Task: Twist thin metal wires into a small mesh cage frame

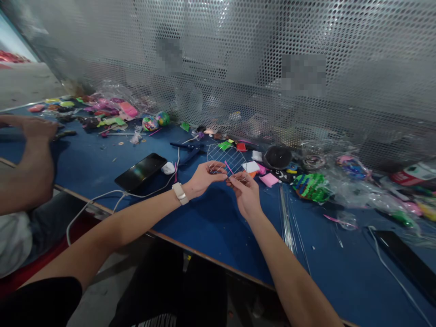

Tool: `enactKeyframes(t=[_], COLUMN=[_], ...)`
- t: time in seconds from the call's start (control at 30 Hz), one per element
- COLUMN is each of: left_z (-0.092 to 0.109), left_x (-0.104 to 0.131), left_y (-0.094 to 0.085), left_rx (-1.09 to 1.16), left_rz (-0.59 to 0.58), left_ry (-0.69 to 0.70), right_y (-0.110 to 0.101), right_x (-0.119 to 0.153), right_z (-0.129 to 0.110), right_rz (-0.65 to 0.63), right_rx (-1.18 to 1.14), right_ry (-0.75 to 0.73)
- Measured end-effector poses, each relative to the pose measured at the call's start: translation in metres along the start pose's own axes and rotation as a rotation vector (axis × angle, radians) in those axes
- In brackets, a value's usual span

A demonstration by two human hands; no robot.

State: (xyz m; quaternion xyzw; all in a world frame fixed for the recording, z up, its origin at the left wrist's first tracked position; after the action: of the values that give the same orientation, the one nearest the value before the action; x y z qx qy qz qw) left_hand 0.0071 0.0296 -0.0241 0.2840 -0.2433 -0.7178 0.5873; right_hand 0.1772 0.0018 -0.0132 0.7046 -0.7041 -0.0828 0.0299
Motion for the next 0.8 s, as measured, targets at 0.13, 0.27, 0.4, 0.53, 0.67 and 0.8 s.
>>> enactKeyframes(t=[0.13,0.27,0.4,0.53,0.67,0.8], left_z=[-0.0011,-0.0007,0.001,0.0025,0.0023,0.0024], left_x=[0.0005,0.0016,0.0027,0.0036,0.0036,0.0032], left_y=[-0.0005,0.0001,0.0011,0.0022,0.0029,0.0033], left_rx=[0.04,0.08,0.06,0.042,0.031,0.018], left_rz=[-0.002,0.005,0.002,-0.016,-0.027,-0.032], left_ry=[-0.011,-0.045,-0.042,-0.031,-0.021,-0.005], right_y=[0.0004,0.0013,0.0012,0.0004,-0.0004,-0.0005], right_x=[0.0002,0.0005,0.0003,0.0001,-0.0003,-0.0006], right_z=[0.0002,0.0003,0.0005,0.0009,0.0017,0.0017], right_rz=[-0.005,-0.001,-0.004,-0.015,-0.02,-0.011], right_rx=[-0.008,-0.033,-0.043,-0.029,-0.029,-0.037], right_ry=[0.009,0.017,0.014,0.002,0.001,0.011])
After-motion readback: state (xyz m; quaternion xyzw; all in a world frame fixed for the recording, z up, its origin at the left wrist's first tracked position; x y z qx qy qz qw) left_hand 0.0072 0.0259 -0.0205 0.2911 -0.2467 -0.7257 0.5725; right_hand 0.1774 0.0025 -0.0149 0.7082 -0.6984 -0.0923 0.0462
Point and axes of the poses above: each hand's wrist, its own x-axis away from the middle knuckle, its own y-axis out of the palm, z = x × y, the point moved 1 cm from there along -x, towards the middle knuckle, and after that the axes turned 14 degrees about x, right-handed, at the moved point
